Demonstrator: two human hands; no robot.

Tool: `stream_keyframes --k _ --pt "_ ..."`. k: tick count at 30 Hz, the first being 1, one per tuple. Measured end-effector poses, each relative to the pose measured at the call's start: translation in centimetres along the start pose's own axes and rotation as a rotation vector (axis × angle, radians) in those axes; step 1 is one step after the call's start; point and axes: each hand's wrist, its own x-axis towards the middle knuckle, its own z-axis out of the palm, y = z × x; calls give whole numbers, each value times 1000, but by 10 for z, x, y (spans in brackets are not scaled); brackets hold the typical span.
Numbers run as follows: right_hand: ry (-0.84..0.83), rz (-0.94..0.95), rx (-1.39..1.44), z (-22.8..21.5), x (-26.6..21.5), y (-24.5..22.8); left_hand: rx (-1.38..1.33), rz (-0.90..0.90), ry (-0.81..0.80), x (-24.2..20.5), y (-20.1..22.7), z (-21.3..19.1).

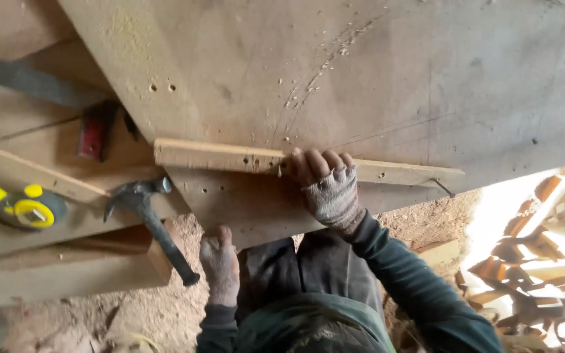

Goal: Using a tape measure, pencil, and a wooden strip as a compass to draw arcs on a large wooden board.

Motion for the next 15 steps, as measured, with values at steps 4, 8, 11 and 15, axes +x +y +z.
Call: stream_keyframes --k 4,8,11,15 --pt "-121 116 -52 3 26 16 -39 51 70 8 -37 1" --pt "-83 283 -80 14 55 42 -366 82 -20 25 -43 10" --pt "-262 381 -147 7 29 12 -184 187 -39 -5 -12 7" --pt "99 233 -32 -44 -57 -40 -127 183 13 -22 -7 12"
